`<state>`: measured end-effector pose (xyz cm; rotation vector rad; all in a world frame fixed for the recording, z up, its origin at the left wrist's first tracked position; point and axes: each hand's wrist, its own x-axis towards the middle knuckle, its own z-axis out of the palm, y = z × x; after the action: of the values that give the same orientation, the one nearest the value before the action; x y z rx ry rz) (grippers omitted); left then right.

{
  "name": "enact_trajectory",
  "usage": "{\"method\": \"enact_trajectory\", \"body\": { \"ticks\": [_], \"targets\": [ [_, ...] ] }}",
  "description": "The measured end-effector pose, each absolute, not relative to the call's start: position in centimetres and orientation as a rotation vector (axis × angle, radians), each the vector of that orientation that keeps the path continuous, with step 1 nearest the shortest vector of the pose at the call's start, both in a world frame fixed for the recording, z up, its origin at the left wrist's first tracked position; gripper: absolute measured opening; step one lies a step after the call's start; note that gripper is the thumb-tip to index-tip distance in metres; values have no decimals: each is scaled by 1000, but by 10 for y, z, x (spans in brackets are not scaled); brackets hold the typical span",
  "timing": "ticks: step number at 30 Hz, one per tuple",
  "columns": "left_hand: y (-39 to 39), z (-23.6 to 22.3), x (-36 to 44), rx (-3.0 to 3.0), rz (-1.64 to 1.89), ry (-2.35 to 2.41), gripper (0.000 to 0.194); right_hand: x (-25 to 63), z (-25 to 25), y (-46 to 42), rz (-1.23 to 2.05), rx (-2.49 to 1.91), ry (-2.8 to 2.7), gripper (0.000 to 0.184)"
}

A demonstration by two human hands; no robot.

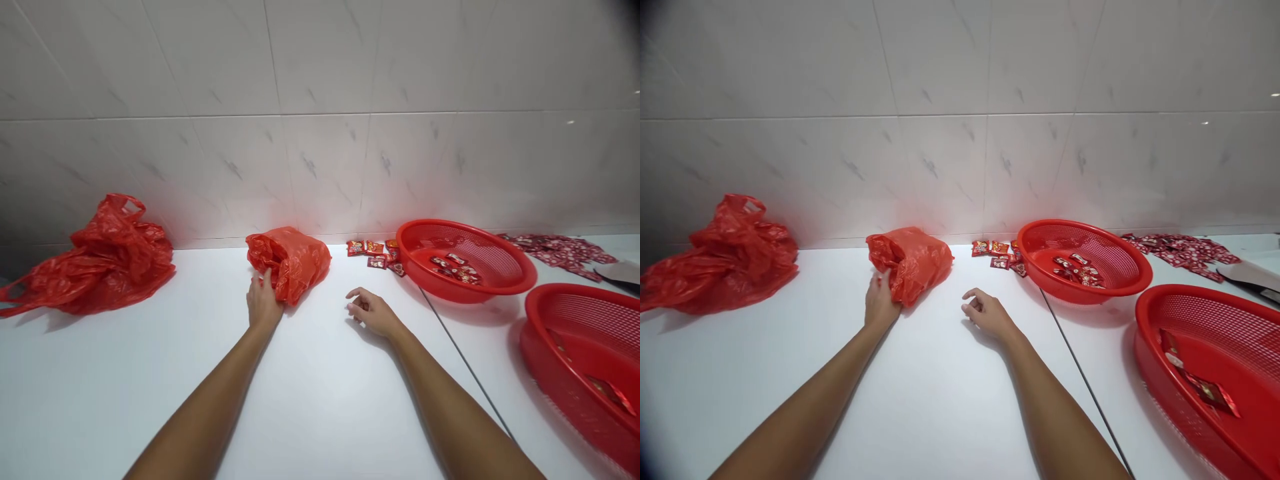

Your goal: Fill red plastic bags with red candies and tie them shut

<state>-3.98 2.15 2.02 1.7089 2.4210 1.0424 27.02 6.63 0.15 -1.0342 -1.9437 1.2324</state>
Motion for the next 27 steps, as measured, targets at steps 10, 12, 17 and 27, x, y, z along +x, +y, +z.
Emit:
{"method": "enact_trajectory", "body": {
  "ticks": [10,12,17,27],
  "targets": [
    [38,-15,49,2039,1261,2145,18,244,11,63,698,-1072,-2369,76],
    [35,-10,48,2047,1400,2064,18,246,4,72,704,-1171,-2256,69],
    [27,11,31,2017,1810,1810,18,262,-8,91,722,-1270,-2114,45],
    [11,16,56,2487,1801,1179,7,267,-3,91,696,-1188,-2098,37]
  ]
}}
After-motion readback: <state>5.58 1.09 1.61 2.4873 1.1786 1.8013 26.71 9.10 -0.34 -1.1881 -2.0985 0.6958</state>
